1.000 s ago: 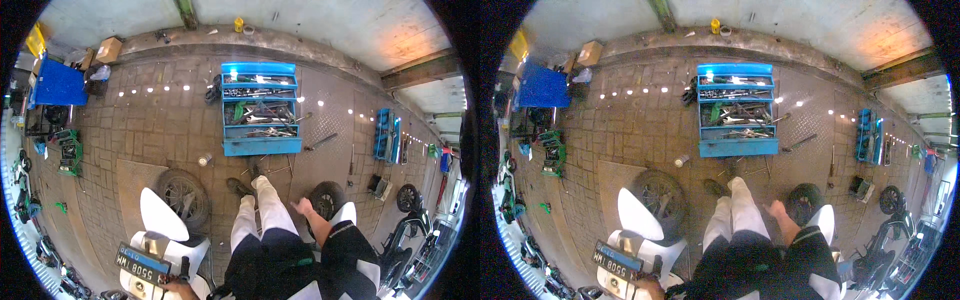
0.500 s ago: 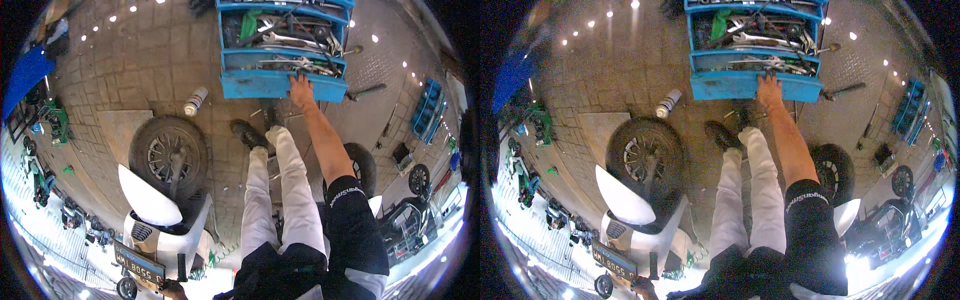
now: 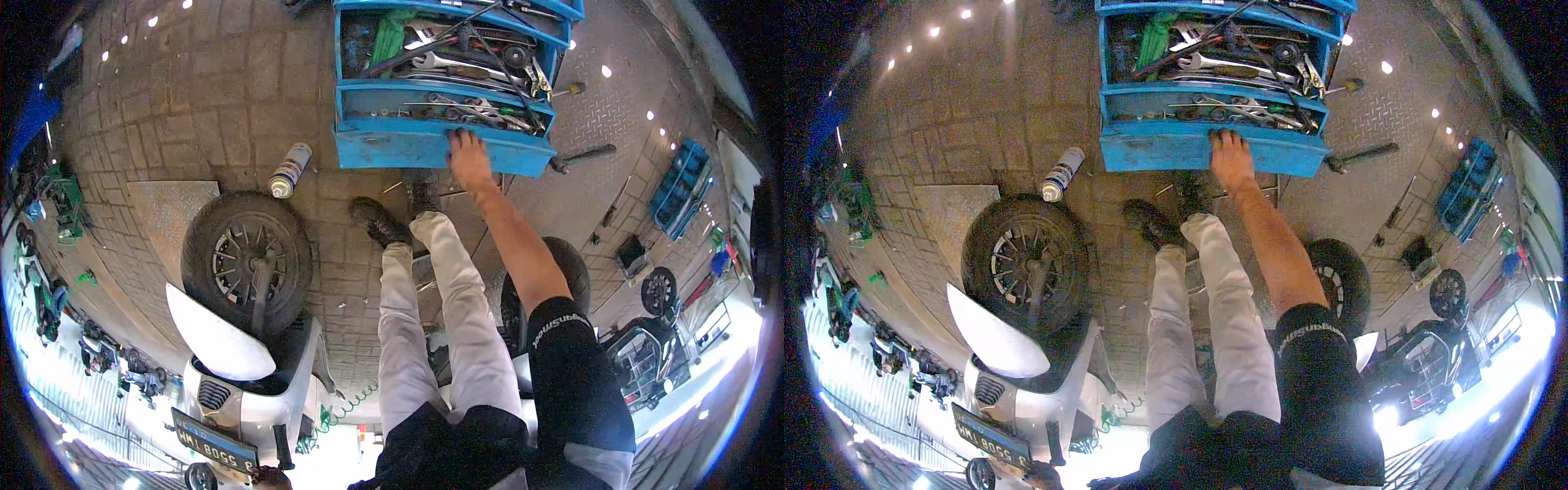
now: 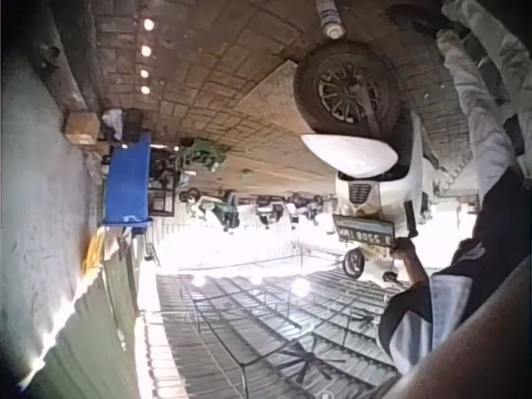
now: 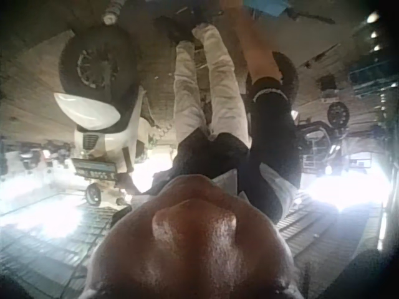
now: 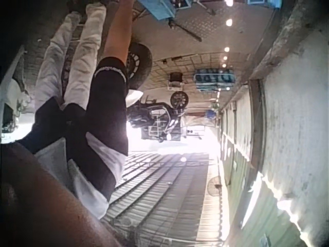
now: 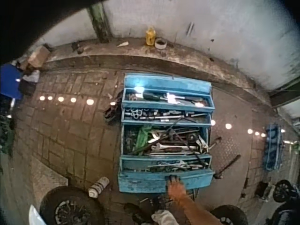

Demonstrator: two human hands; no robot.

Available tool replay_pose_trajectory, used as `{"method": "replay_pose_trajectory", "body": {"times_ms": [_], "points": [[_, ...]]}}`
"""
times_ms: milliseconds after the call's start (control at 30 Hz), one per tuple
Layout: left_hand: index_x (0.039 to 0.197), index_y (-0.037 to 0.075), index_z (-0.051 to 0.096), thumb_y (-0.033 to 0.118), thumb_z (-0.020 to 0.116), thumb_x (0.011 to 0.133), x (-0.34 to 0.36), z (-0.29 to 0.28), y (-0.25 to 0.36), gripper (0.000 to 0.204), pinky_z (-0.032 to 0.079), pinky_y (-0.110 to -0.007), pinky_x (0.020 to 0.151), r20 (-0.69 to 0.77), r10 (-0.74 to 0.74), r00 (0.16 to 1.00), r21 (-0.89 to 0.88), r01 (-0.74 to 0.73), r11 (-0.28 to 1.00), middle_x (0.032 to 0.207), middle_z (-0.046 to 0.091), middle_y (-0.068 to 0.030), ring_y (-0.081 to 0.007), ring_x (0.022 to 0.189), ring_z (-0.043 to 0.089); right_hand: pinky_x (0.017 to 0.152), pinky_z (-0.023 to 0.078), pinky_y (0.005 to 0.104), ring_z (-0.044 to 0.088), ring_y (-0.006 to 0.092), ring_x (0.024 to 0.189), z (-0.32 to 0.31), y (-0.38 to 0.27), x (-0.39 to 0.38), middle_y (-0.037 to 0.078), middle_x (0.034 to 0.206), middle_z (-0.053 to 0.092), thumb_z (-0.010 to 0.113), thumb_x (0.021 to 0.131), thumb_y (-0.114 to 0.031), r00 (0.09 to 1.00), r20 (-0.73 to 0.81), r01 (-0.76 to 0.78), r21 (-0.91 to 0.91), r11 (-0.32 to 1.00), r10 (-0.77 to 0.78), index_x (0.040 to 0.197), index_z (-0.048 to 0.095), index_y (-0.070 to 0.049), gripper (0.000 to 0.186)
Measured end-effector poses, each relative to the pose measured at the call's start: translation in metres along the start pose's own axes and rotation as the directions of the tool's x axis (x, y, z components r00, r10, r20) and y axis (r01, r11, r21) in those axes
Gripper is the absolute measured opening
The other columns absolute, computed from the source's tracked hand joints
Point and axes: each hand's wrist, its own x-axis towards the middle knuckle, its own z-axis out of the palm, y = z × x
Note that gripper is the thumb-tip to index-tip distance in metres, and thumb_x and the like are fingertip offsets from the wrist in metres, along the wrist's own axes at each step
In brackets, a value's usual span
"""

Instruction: The person repairs the electrical wiring on the front of a white scooter, using a screwdriver to manipulate a small black connector and inspecting the wire connections by hand while another person assists.

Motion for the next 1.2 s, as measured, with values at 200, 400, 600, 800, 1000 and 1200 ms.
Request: {"method": "replay_pose_trajectory", "body": {"times_ms": [200, 400, 600, 800, 1000, 1200], "points": [[0.070, 0.013, 0.049, 0.039, 0.032, 0.081, 0.000, -0.019, 0.003, 0.033, 0.040, -0.031, 0.045, -0.018, 0.083, 0.996, 0.001, -0.083, 0.997, 0.053, 0.044, 0.0006, -0.0163, 0.050, 0.045, 0.095, 0.032, 0.0446, 0.036, 0.0349, 0.115, 0.017, -0.018, -0.029, 0.019, 0.129, 0.032, 0.050, 0.077, -0.016, 0.997, 0.017, 0.072, -0.090, 0.993, -0.071, 0.130, 0.027, -0.006, 0.059], [0.072, 0.013, 0.050, 0.038, 0.032, 0.081, 0.005, -0.037, -0.006, 0.032, 0.040, -0.031, 0.046, -0.060, 0.134, 0.989, 0.059, -0.131, 0.990, 0.055, 0.045, 0.0002, -0.0164, 0.052, 0.046, 0.095, 0.032, 0.0422, 0.038, 0.0363, 0.113, 0.014, -0.041, -0.017, 0.020, 0.127, 0.033, 0.061, 0.070, -0.022, 0.987, 0.148, 0.021, 0.245, 0.969, -0.059, 0.130, 0.025, -0.004, 0.072], [0.074, 0.012, 0.050, 0.038, 0.032, 0.081, 0.009, -0.045, -0.011, 0.032, 0.041, -0.031, 0.047, -0.074, 0.169, 0.983, 0.095, -0.162, 0.982, 0.058, 0.046, -0.0002, -0.0164, 0.054, 0.046, 0.092, 0.035, 0.0410, 0.041, 0.0335, 0.109, 0.056, -0.061, -0.017, 0.019, 0.121, 0.040, 0.067, 0.068, -0.031, 0.917, -0.205, -0.195, 0.518, 0.833, 0.342, 0.125, 0.031, -0.002, 0.074], [0.076, 0.012, 0.050, 0.037, 0.033, 0.082, 0.030, -0.047, -0.022, 0.031, 0.041, -0.032, 0.047, -0.075, 0.169, 0.983, 0.117, -0.159, 0.980, 0.060, 0.046, -0.0006, -0.0165, 0.056, 0.047, 0.080, 0.043, 0.0435, 0.052, 0.0297, 0.090, 0.109, -0.005, -0.048, 0.013, 0.106, 0.052, 0.055, 0.079, -0.045, 0.544, 0.701, -0.208, 0.645, -0.735, 0.461, 0.116, 0.041, -0.003, 0.057], [0.078, 0.011, 0.050, 0.036, 0.033, 0.082, 0.034, -0.050, -0.025, 0.030, 0.042, -0.032, 0.048, -0.074, 0.194, 0.978, 0.147, -0.182, 0.972, 0.063, 0.047, -0.0010, -0.0165, 0.058, 0.048, 0.061, 0.049, 0.0375, 0.052, 0.0262, 0.089, 0.084, -0.001, -0.025, 0.010, 0.108, 0.050, 0.049, 0.085, -0.034, 0.517, 0.726, -0.086, 0.571, -0.817, 0.453, 0.117, 0.040, -0.009, 0.042], [0.080, 0.011, 0.050, 0.035, 0.034, 0.082, 0.046, -0.039, -0.027, 0.030, 0.043, -0.032, 0.049, -0.043, 0.199, 0.979, 0.168, -0.190, 0.967, 0.065, 0.048, -0.0013, -0.0166, 0.061, 0.048, 0.062, 0.049, 0.0356, 0.054, 0.0262, 0.081, 0.124, 0.013, -0.031, 0.010, 0.100, 0.052, 0.055, 0.083, -0.028, 0.529, 0.681, -0.115, 0.649, -0.752, 0.506, 0.112, 0.043, -0.007, 0.038]]}}
